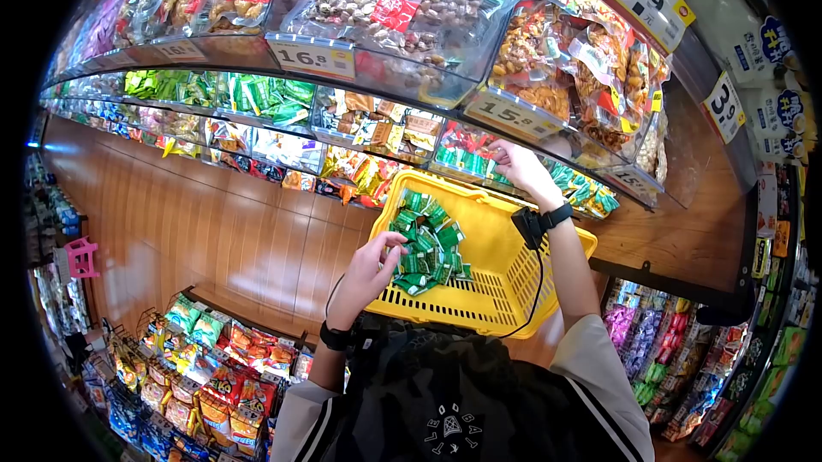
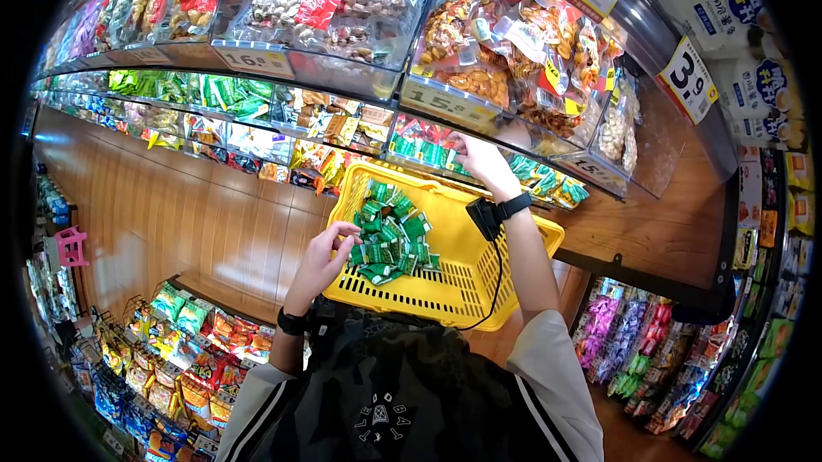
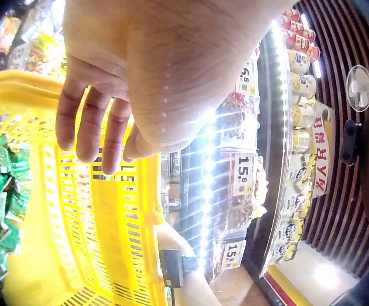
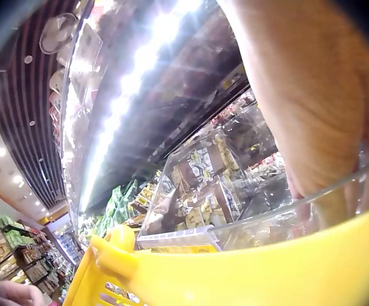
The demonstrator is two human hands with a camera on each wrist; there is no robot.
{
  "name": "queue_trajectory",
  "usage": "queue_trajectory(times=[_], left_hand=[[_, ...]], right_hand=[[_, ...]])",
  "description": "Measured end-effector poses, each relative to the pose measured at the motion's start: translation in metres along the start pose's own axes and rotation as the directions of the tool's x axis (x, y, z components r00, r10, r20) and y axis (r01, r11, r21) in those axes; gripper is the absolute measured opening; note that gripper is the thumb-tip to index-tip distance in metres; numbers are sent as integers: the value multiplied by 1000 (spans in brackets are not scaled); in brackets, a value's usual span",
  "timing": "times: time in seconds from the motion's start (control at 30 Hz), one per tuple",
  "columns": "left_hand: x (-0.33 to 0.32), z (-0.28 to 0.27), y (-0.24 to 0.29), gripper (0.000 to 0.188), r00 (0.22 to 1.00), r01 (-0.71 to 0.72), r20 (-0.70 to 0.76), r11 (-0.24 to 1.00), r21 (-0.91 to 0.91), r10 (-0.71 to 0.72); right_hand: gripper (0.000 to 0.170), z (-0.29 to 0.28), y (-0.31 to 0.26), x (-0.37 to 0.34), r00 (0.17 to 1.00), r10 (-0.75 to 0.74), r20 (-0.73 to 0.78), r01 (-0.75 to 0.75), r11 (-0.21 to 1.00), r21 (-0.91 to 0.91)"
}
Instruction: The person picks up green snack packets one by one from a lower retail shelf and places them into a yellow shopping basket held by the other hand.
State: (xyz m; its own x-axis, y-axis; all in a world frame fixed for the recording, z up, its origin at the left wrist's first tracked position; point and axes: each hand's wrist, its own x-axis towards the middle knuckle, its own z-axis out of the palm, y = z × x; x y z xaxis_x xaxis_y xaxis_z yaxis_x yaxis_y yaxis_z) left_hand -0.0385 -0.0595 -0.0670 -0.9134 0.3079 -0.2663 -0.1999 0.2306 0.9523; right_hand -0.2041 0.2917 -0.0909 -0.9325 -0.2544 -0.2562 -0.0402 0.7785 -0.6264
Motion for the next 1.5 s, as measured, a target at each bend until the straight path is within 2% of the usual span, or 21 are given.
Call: queue_trajectory(times=[0.1, 0.23, 0.37, 0.43, 0.47, 0.57, 0.63, 0.7, 0.77, 0.83, 0.9, 1.1, 1.17, 1.2, 1.23, 1.27, 1.3, 1.33, 1.37, 1.43, 1.5], left_hand=[[1, 1, -3, 20, 1000, -16, -7, 1000, -3, 16], [2, 3, -6, 20, 997, -54, -53, 999, -9, 54], [2, 0, -6, 21, 1000, 12, 2, 1000, -12, -12], [1, 2, -8, 20, 1000, -11, -23, 1000, -20, 11], [0, 2, -8, 19, 998, -37, -50, 999, -26, 36], [-3, 1, -9, 19, 998, -35, -59, 999, -24, 33], [-4, 1, -11, 19, 998, -28, -62, 999, -34, 26], [-2, 1, -12, 19, 998, -30, -59, 999, -43, 27], [-1, 0, -12, 19, 999, -19, -44, 999, -36, 18], [0, -2, -11, 19, 999, -14, -40, 999, -38, 12], [0, -2, -10, 19, 999, -6, -45, 999, -43, 5], [-4, 3, -11, 19, 998, -37, -57, 999, 32, 39], [-4, 5, -12, 19, 996, -41, -73, 999, 22, 43], [-3, 6, -13, 19, 996, -40, -73, 999, 19, 42], [-3, 6, -15, 19, 997, -30, -73, 1000, 9, 31], [-4, 5, -16, 19, 997, -21, -73, 1000, 3, 21], [-3, 5, -18, 19, 997, -19, -72, 1000, -2, 18], [-2, 5, -20, 19, 998, -9, -66, 1000, -13, 8], [-2, 3, -20, 19, 998, 0, -63, 1000, -23, -1], [0, 2, -20, 19, 999, 11, -51, 1000, -29, -12], [0, 1, -21, 20, 999, 21, -47, 999, -33, -23]], right_hand=[[30, 1, -2, -4, 984, -149, -101, 132, 979, -155], [24, -2, -9, -5, 990, -61, -124, 42, 988, -149], [25, -6, -17, -7, 1000, -16, -12, 13, 970, -244], [24, -4, -22, -14, 979, -89, -185, 64, 989, -136], [22, -7, -37, -21, 988, 0, -156, 21, 991, 130], [19, -30, -89, -61, 942, -91, 324, -126, 797, 591], [24, -22, -100, -82, 706, -238, 667, -322, 732, 601], [25, 10, -95, -84, 601, -277, 749, -269, 813, 517], [32, 71, -42, -79, 738, -103, 666, 19, 991, 132], [39, 145, 20, -88, 954, -27, 298, 127, 938, -322], [45, 189, 51, -98, 952, -299, 66, 306, 913, -271], [51, 211, 57, -117, 971, -241, -8, 222, 909, -353], [53, 206, 62, -122, 995, -96, -42, 82, 965, -249], [55, 204, 90, -119, 998, -13, 60, 12, 1000, 21], [55, 179, 75, -115, 998, -12, 62, 11, 1000, 19], [56, 150, 60, -112, 926, 99, 363, -233, 909, 346], [58, 125, 44, -113, 757, 81, 648, -523, 668, 528], [58, 112, 44, -117, 730, -18, 684, -566, 545, 619], [58, 96, 32, -118, 730, -18, 684, -566, 545, 619], [46, 50, -5, -119, 667, -241, 706, -633, 317, 706], [45, 15, -32, -117, 679, -241, 694, -572, 419, 705]])
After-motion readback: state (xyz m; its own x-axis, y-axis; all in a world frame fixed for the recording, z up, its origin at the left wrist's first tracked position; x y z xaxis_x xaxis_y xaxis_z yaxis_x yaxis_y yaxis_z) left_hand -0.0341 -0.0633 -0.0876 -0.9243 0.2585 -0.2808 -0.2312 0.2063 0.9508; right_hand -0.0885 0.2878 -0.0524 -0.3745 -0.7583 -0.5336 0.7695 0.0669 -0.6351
